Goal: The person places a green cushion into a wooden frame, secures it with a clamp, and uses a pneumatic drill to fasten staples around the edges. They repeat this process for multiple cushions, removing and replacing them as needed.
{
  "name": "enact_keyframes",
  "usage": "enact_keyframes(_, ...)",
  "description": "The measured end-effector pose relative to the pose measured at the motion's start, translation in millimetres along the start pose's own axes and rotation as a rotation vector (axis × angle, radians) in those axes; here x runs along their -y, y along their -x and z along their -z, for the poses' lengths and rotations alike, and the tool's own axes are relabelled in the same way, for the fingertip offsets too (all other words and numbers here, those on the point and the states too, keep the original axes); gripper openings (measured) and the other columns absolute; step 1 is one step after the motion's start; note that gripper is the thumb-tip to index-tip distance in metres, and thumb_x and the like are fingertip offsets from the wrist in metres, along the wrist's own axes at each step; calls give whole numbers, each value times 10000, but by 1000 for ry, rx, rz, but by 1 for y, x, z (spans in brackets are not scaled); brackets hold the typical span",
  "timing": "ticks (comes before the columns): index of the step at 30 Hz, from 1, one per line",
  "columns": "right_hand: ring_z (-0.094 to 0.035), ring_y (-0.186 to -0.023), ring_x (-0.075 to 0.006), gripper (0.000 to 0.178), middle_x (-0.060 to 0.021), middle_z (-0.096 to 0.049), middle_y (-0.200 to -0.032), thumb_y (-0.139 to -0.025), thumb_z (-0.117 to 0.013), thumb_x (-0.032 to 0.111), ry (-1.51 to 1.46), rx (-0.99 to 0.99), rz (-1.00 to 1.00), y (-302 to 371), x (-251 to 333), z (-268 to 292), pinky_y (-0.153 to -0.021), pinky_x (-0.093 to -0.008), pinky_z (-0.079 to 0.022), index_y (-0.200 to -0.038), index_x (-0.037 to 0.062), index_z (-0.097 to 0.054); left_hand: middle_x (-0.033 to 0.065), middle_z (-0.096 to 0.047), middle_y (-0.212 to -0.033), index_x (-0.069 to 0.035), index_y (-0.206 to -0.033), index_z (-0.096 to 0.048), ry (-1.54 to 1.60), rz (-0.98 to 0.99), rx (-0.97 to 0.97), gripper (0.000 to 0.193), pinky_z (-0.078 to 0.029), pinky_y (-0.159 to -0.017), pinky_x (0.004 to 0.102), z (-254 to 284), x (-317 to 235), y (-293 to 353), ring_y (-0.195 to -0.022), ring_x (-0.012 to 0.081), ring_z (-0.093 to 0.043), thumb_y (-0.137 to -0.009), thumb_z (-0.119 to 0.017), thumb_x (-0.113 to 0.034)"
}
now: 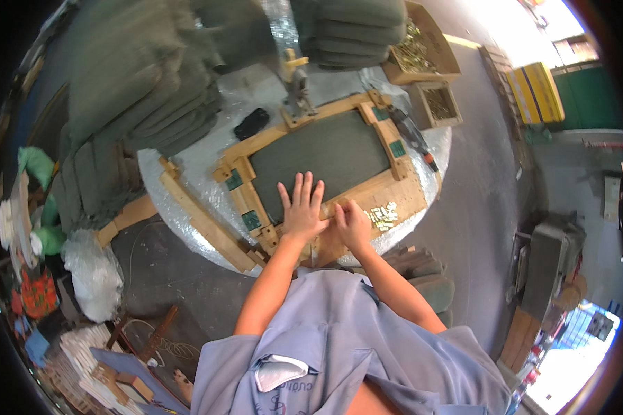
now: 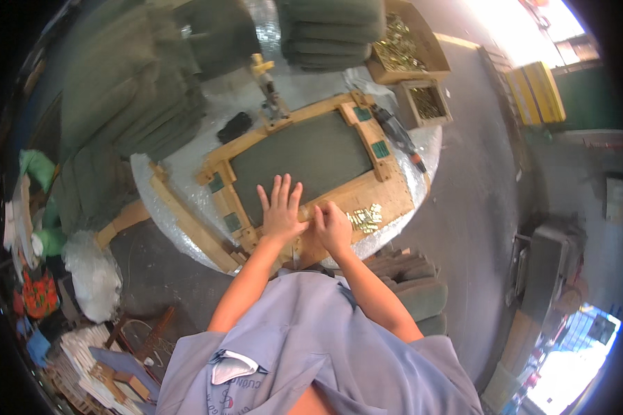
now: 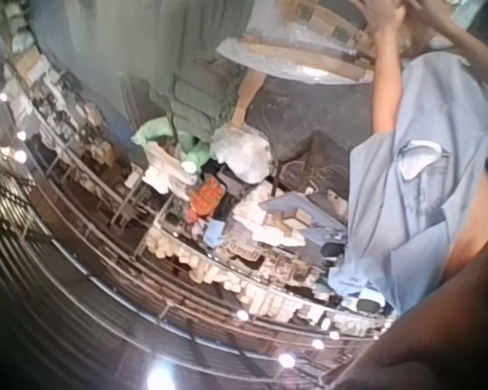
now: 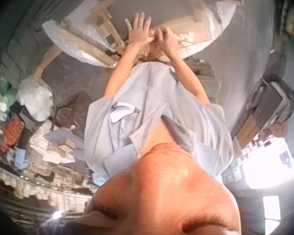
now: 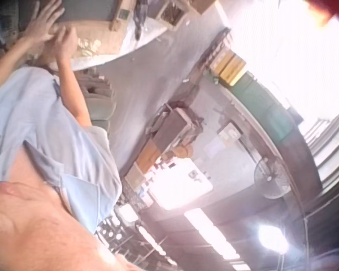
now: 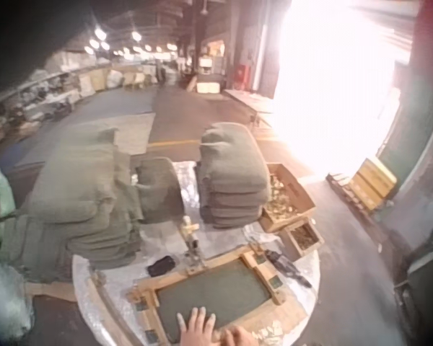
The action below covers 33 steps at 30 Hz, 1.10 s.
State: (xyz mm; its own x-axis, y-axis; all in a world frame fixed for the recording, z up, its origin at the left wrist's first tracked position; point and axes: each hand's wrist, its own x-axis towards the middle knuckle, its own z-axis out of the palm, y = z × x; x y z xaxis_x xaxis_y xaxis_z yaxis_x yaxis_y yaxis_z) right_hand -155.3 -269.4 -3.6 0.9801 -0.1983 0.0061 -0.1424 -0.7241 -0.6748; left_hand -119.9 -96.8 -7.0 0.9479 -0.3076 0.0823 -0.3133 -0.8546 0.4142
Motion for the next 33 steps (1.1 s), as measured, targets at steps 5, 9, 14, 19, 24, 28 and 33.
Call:
enact_keyframes(5, -542, -620, -191, 326, -95, -562, -682, -1083, -718, 257, -290, 101, -83, -24, -16, 18, -608, -377, -464, -882, 16, -631, 211, -515, -1633, -50, -1458, -633, 216, 72, -163, 791, -211, -1321, 641, 30, 38, -20, -1572, 424, -411, -932, -758, -627)
enact_keyframes(9, -607, -800, -218, 226, -97, -644, -865, -1084, -708, 205, -244, -104, 87, -122, -1, 44, -749, -367, -500, -970, 17, -659, 244, -531, -1610, -37, -1482, -604, 5, 266, -288, 685, -270, -1308, 589, 63, 101, -47, -1548, 453, -428, -1033, -677, -551)
enact_keyframes(14, -607, -1304, -401, 331, -164, -690, -1335, -1074, -683, 314, 149, -159, 337, -240, -9, 44, -1124, -485, -457, -1291, 64, -664, 217, -512, -1641, -45, -1533, -566, -31, 211, -308, 672, -284, -1308, 575, 56, 125, -71, -1550, 442, -426, -1059, -651, -514)
enact_keyframes(19, -377, -1594, -408, 609, -173, -485, -1664, -1107, -550, 468, 491, -97, 337, -254, -31, -2, -1295, -542, -288, -1612, 135, -482, 219, -533, -1625, -70, -1529, -587, -39, 313, -296, 626, -268, -1307, 607, 34, 132, -65, -1560, 426, -424, -1076, -607, -502)
enact_keyframes(24, -359, -1602, -417, 603, -156, -456, -1691, -1114, -519, 471, 539, -32, 313, -250, -27, -2, -1305, -564, -261, -1628, 161, -457, 230, -507, -1648, -117, -1585, -561, -188, 325, -182, 605, -263, -1296, 638, 36, 122, -65, -1567, 438, -414, -1099, -570, -478)
enact_keyframes(28, -307, -1633, -410, 644, -141, -405, -1738, -1113, -497, 510, 497, -26, 295, -264, -45, -4, -1325, -588, -220, -1654, 169, -424, 244, -458, -1686, -144, -1640, -510, -231, 273, -184, 632, -236, -1309, 645, 38, 126, -75, -1608, 447, -346, -1125, -492, -510)
enact_keyframes(33, -448, -1541, -462, 637, -203, -468, -1687, -1056, -669, 402, 290, 49, 265, -239, -8, 22, -1257, -523, -394, -1594, 102, -507, 233, -454, -1695, -155, -1652, -493, -246, 268, -209, 641, -212, -1326, 624, 32, 133, -77, -1617, 433, -335, -1137, -445, -533)
